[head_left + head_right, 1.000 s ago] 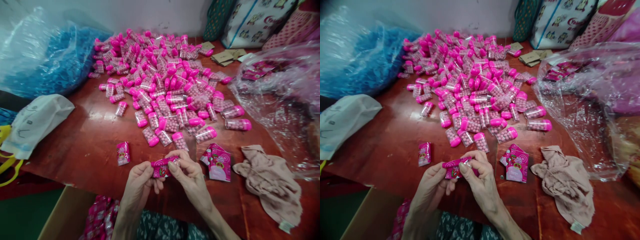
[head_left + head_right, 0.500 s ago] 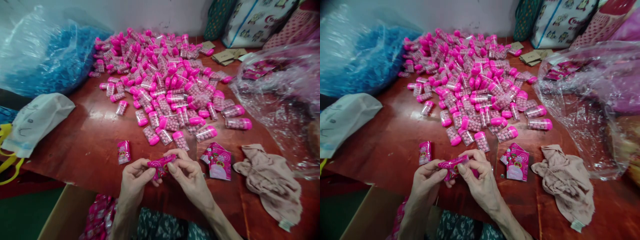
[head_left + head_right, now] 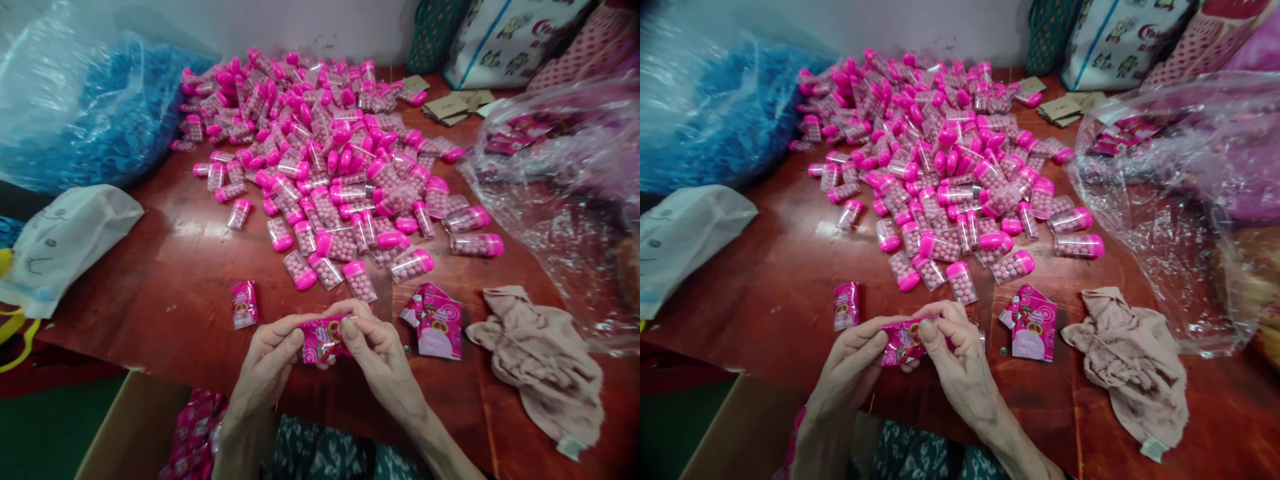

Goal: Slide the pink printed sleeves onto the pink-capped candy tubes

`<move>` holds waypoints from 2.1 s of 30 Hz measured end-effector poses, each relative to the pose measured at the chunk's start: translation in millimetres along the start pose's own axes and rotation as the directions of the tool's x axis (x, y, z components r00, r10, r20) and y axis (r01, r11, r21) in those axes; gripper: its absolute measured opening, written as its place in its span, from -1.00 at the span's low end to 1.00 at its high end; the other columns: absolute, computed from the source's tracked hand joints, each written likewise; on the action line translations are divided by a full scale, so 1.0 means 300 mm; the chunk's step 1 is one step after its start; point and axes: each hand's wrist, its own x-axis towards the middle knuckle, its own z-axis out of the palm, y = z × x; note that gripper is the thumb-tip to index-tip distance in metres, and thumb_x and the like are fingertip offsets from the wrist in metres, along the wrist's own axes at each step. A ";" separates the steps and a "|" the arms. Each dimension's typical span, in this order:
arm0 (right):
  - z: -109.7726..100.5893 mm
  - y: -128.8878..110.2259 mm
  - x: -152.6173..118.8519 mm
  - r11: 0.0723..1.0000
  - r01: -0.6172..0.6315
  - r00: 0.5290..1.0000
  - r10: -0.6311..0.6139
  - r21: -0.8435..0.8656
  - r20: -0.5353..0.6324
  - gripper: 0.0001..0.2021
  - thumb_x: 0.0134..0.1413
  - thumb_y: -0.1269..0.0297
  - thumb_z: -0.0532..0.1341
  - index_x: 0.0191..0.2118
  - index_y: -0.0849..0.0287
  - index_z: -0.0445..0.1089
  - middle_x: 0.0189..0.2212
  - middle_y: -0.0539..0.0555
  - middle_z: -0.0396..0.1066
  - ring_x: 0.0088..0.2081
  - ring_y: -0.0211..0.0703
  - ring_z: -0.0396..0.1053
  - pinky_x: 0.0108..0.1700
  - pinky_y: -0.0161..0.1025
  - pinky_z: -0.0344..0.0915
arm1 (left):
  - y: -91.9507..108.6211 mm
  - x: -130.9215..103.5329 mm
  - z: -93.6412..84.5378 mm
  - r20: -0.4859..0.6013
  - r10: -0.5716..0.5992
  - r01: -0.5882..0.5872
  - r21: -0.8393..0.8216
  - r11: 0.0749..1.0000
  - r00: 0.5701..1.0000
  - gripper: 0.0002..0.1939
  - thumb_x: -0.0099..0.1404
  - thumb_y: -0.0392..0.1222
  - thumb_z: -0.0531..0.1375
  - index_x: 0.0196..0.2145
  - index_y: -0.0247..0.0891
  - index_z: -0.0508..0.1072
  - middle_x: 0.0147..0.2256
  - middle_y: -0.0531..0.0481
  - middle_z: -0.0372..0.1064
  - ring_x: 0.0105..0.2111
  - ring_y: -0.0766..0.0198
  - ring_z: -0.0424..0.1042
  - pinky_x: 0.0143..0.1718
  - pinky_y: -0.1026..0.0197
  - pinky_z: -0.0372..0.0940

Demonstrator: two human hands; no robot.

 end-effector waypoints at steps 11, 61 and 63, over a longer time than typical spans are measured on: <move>-0.003 0.009 0.001 1.000 0.026 1.000 -0.026 0.006 -0.011 -0.70 0.22 0.27 0.08 -0.49 0.17 0.41 -0.22 0.07 0.35 -0.14 -0.13 0.30 -0.08 -0.20 0.17 | -0.013 0.018 -0.002 -0.083 0.022 -0.015 0.077 0.997 0.996 -0.83 0.04 -0.35 0.29 -0.34 -0.28 0.58 -0.43 -0.08 0.54 -0.44 0.21 0.49 -0.38 0.26 0.39; -0.010 0.010 0.002 0.959 0.179 0.974 -0.203 -0.219 -0.095 -0.74 -0.03 0.57 0.25 -0.19 0.19 0.47 -0.28 0.08 0.41 -0.26 -0.21 0.40 -0.24 -0.34 0.33 | -0.059 0.019 -0.022 -0.245 0.161 -0.084 0.297 0.951 0.956 -0.82 -0.09 -0.42 0.28 -0.50 -0.20 0.60 -0.53 0.03 0.53 -0.56 0.33 0.42 -0.49 0.37 0.33; -0.017 0.012 0.001 0.927 0.237 0.965 -0.259 -0.290 -0.040 -0.76 0.00 0.57 0.22 -0.21 0.18 0.47 -0.32 0.08 0.42 -0.30 -0.21 0.40 -0.29 -0.32 0.34 | -0.050 0.020 -0.024 -0.200 0.120 -0.042 0.353 0.935 0.972 -0.83 -0.09 -0.43 0.29 -0.52 -0.20 0.60 -0.53 0.03 0.53 -0.54 0.32 0.43 -0.47 0.38 0.32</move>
